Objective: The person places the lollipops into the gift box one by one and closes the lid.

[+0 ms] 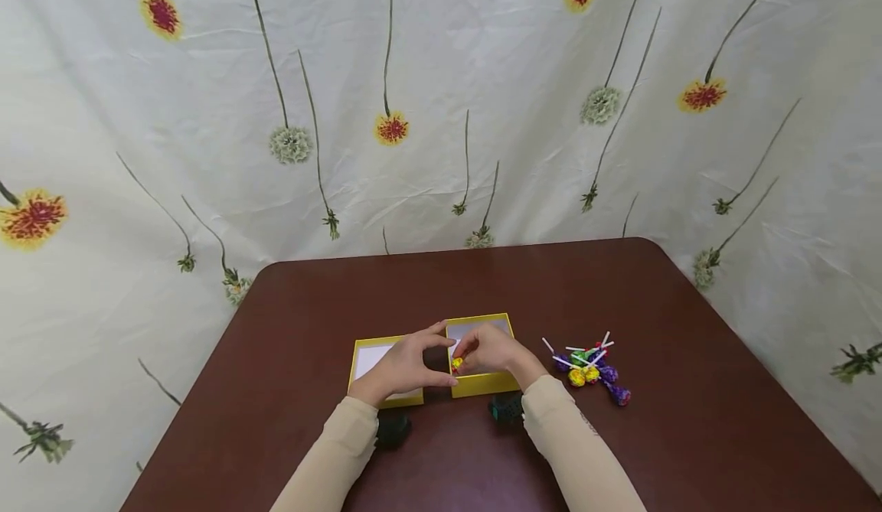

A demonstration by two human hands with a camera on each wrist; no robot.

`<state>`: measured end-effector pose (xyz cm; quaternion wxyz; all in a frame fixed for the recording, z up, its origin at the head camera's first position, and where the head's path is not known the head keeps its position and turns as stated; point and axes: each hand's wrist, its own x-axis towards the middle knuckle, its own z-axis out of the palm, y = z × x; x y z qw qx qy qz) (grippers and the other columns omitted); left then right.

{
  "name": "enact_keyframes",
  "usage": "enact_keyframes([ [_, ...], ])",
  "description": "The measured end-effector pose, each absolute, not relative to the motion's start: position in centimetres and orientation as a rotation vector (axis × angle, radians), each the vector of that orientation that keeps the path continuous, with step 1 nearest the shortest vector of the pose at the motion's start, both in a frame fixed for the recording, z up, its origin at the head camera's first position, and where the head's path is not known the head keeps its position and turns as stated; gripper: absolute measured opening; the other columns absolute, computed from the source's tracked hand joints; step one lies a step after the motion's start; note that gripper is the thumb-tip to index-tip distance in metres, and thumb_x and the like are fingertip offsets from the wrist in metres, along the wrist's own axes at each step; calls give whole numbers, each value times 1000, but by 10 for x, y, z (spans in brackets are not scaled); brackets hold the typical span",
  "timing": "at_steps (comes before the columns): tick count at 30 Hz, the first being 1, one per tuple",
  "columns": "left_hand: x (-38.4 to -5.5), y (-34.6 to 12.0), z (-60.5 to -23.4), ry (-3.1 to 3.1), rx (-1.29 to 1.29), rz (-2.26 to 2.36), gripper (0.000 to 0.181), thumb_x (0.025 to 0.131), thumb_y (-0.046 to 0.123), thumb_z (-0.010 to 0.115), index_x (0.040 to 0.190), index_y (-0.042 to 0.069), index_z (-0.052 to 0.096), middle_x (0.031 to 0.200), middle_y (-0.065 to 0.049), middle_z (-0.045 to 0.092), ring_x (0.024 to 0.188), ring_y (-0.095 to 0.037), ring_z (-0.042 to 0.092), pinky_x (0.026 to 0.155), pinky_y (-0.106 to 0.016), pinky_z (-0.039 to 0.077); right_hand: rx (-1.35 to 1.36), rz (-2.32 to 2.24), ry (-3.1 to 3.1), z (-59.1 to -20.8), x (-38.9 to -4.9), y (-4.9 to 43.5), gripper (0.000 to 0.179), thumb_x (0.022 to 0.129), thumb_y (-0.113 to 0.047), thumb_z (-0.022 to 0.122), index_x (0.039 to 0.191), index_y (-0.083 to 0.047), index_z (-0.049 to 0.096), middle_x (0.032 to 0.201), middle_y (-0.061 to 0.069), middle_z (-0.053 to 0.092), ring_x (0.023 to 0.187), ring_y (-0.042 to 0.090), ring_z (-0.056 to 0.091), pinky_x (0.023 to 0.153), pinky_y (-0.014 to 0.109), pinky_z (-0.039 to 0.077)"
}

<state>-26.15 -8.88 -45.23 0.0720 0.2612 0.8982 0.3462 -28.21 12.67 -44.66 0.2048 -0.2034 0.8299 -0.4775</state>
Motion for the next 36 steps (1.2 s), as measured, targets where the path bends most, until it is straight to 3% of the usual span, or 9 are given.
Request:
enact_keyframes([
  [11, -262, -90, -451, 2707, 781, 1075, 69, 77, 51, 83, 135, 16, 65, 163, -1, 33, 146, -28, 40, 110, -47, 46, -519, -1282, 2334, -446, -289, 121, 13, 86, 7, 72, 98, 5, 75, 87, 13, 76, 76, 14, 71, 76, 30, 61],
  [19, -265, -90, -455, 2693, 787, 1063, 69, 78, 50, 83, 135, 18, 65, 163, 0, 32, 147, -29, 38, 112, -48, 44, -492, -1212, 2370, -450, -291, 119, 11, 84, 5, 75, 95, 2, 77, 84, 8, 76, 73, 11, 68, 72, 27, 59],
  [36, -262, -91, -454, 2664, 781, 1087, 71, 78, 51, 83, 136, 16, 64, 164, -1, 31, 148, -28, 38, 111, -47, 45, -430, -1242, 2361, -442, -283, 119, 18, 86, 1, 74, 103, 4, 72, 92, 9, 73, 81, 16, 70, 79, 33, 60],
])
